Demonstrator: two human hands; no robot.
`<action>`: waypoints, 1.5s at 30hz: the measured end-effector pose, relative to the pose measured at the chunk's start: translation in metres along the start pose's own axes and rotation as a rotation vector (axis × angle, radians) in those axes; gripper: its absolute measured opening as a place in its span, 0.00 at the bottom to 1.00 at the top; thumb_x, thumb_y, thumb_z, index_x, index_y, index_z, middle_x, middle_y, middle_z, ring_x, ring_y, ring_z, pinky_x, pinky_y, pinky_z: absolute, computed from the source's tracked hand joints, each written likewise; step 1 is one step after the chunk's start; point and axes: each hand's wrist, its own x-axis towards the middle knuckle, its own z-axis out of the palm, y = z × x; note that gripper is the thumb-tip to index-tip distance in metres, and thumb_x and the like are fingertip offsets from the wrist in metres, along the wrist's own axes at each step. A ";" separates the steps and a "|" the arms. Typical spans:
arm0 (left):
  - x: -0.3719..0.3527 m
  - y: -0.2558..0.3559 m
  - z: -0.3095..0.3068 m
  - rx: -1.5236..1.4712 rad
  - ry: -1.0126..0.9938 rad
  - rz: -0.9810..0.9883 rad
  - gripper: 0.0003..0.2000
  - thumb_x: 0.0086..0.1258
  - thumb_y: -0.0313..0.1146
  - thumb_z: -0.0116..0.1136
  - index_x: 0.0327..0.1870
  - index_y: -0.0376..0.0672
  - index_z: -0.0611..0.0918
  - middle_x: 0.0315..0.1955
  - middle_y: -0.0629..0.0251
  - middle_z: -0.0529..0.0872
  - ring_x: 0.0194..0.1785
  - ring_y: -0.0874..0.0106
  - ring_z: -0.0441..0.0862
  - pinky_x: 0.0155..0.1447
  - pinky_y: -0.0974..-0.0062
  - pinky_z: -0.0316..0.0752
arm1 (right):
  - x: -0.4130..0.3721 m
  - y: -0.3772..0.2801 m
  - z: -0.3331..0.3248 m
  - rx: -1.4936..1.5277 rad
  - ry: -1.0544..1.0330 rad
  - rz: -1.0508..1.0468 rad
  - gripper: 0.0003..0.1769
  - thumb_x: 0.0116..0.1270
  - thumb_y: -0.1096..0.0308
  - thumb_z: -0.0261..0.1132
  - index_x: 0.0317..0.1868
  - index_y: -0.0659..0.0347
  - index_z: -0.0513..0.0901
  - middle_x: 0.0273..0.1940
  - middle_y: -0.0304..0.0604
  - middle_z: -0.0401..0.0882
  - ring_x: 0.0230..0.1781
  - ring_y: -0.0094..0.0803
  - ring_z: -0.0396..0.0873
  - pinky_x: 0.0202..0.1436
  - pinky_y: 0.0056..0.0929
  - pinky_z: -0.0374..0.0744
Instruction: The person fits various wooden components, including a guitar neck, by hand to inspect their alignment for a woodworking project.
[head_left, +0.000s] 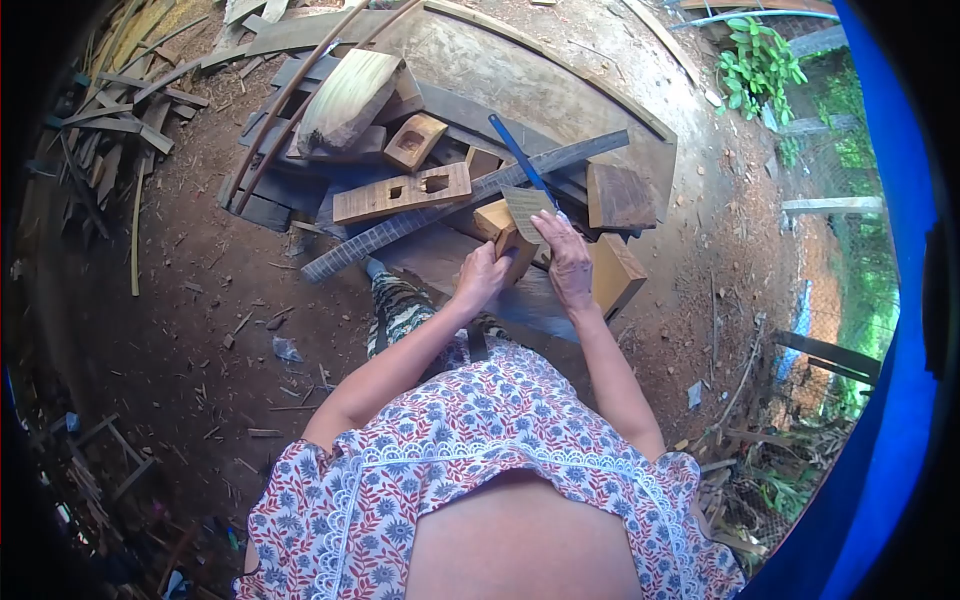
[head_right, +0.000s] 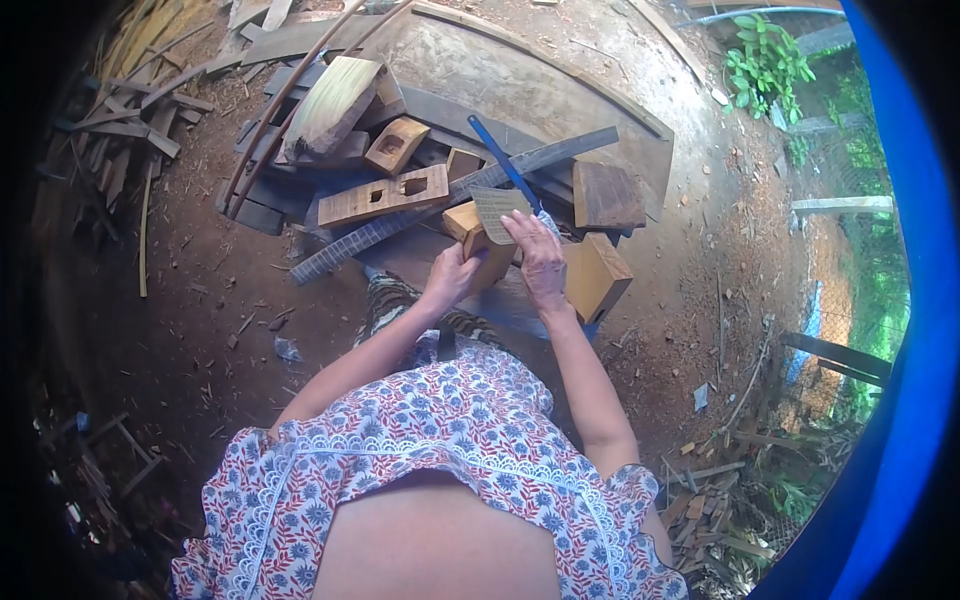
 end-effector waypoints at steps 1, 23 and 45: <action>-0.006 0.009 -0.001 0.071 0.014 0.013 0.19 0.66 0.45 0.57 0.32 0.32 0.78 0.29 0.41 0.83 0.37 0.45 0.82 0.41 0.54 0.74 | -0.004 0.015 0.006 -0.001 -0.001 0.002 0.28 0.62 0.81 0.52 0.59 0.45 0.78 0.59 0.40 0.78 0.60 0.40 0.75 0.64 0.43 0.70; -0.031 0.020 0.005 0.160 -0.067 0.197 0.14 0.69 0.39 0.55 0.35 0.33 0.78 0.28 0.42 0.82 0.36 0.43 0.80 0.41 0.50 0.73 | 0.010 0.072 -0.044 -0.271 -0.384 0.228 0.23 0.61 0.82 0.56 0.55 0.54 0.80 0.54 0.45 0.81 0.54 0.37 0.79 0.58 0.35 0.76; 0.013 0.012 -0.002 -0.599 -0.020 -0.235 0.36 0.73 0.63 0.39 0.50 0.29 0.78 0.43 0.53 0.84 0.47 0.65 0.81 0.51 0.71 0.73 | -0.030 -0.011 0.015 -0.049 -0.246 0.085 0.29 0.61 0.81 0.52 0.63 0.49 0.74 0.60 0.46 0.76 0.57 0.44 0.77 0.60 0.40 0.74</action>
